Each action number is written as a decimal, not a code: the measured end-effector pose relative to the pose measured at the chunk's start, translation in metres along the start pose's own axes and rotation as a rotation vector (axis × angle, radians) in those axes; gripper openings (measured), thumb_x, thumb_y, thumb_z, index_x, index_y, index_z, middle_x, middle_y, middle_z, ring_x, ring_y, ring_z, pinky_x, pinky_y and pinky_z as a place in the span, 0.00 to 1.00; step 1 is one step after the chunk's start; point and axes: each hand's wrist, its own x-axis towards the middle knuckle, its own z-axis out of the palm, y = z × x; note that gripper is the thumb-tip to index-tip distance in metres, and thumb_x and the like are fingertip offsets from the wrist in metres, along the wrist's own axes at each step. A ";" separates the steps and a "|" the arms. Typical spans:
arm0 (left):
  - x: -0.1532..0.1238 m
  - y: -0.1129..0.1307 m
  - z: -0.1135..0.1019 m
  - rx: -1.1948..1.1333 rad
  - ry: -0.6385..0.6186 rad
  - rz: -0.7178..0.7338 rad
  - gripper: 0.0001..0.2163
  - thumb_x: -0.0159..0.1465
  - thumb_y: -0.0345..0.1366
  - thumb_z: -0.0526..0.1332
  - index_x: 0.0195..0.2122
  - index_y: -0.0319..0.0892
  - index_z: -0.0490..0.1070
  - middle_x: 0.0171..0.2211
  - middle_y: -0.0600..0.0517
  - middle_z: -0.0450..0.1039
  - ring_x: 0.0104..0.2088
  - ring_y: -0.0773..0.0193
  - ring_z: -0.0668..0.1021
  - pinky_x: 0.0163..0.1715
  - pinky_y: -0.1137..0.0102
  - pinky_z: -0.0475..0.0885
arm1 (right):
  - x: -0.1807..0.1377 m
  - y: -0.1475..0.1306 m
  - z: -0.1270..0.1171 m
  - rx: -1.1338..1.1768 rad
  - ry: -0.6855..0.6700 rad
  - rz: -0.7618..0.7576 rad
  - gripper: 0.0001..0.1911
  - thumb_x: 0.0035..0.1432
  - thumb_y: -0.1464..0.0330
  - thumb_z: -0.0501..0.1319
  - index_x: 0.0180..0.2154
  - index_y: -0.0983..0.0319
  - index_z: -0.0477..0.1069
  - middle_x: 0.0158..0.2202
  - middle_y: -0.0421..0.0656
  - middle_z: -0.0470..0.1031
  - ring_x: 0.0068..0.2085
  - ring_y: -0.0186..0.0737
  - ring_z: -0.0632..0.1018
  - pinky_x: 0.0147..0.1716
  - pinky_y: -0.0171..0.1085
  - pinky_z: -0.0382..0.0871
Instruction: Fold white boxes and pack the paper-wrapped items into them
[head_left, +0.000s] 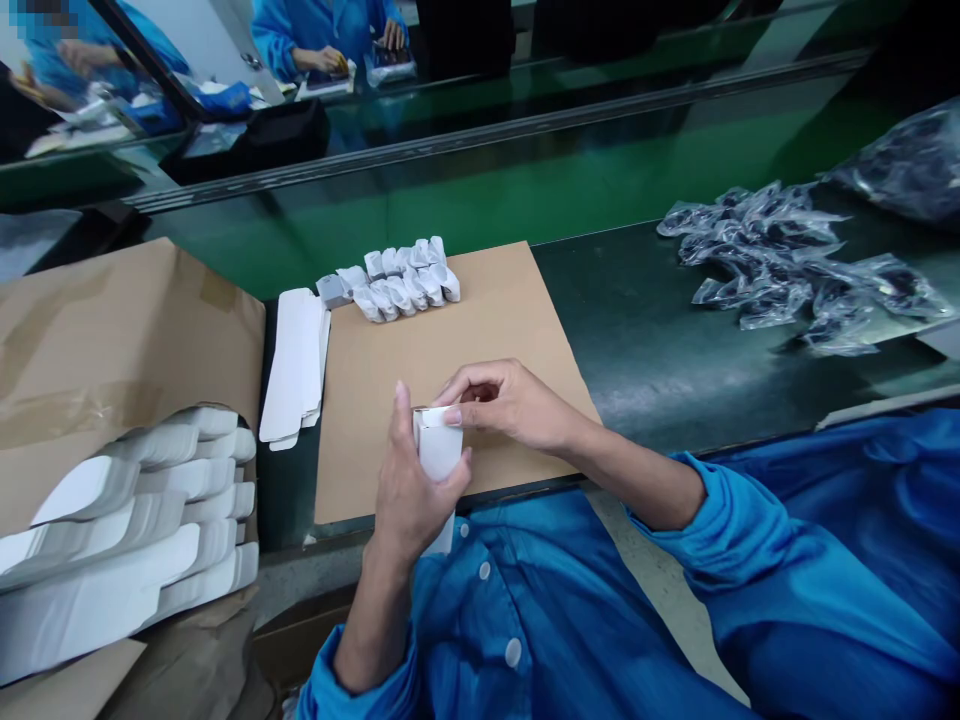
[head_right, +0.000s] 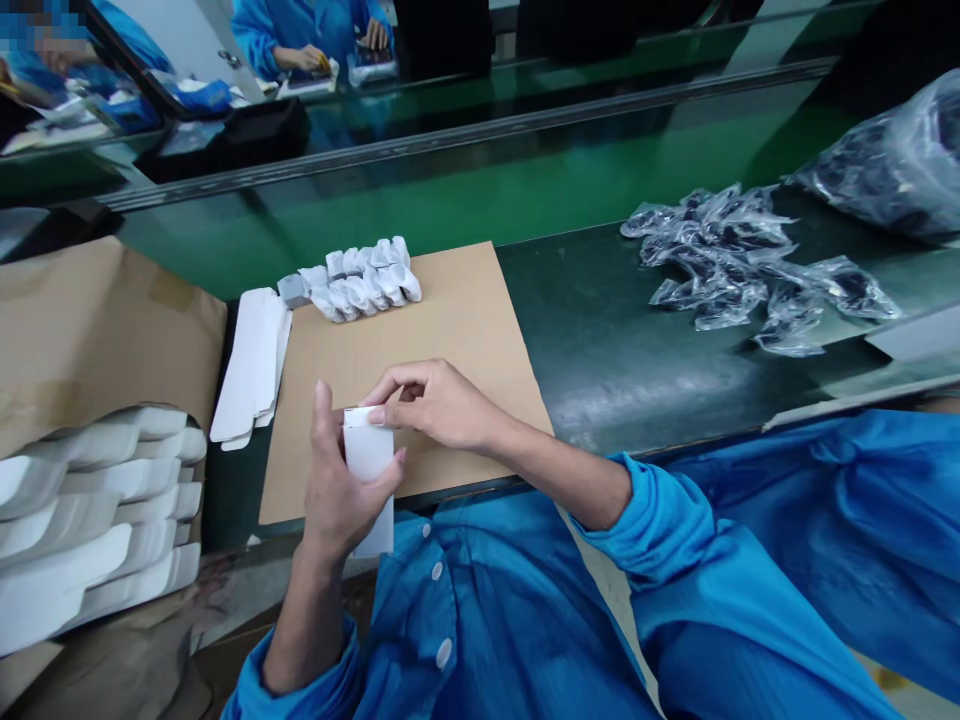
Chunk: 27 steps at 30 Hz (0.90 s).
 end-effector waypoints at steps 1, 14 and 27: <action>0.000 0.000 -0.002 0.029 -0.027 0.012 0.46 0.57 0.40 0.67 0.71 0.45 0.39 0.60 0.36 0.63 0.54 0.46 0.75 0.48 0.56 0.74 | -0.001 0.000 0.000 0.002 0.011 0.006 0.13 0.52 0.61 0.70 0.35 0.64 0.78 0.30 0.41 0.77 0.28 0.31 0.69 0.28 0.32 0.62; 0.001 0.002 0.000 -0.013 -0.183 -0.043 0.44 0.61 0.39 0.63 0.71 0.44 0.36 0.60 0.35 0.63 0.54 0.46 0.75 0.48 0.54 0.74 | -0.014 0.009 0.001 0.024 0.098 0.036 0.16 0.54 0.58 0.69 0.37 0.64 0.80 0.33 0.43 0.78 0.29 0.32 0.73 0.27 0.32 0.68; -0.002 0.003 0.003 0.020 -0.216 0.020 0.44 0.62 0.37 0.62 0.71 0.45 0.31 0.62 0.34 0.61 0.54 0.47 0.75 0.47 0.55 0.75 | -0.021 0.018 0.006 -0.320 0.182 -0.170 0.07 0.60 0.68 0.62 0.37 0.62 0.79 0.39 0.45 0.80 0.40 0.38 0.79 0.40 0.38 0.73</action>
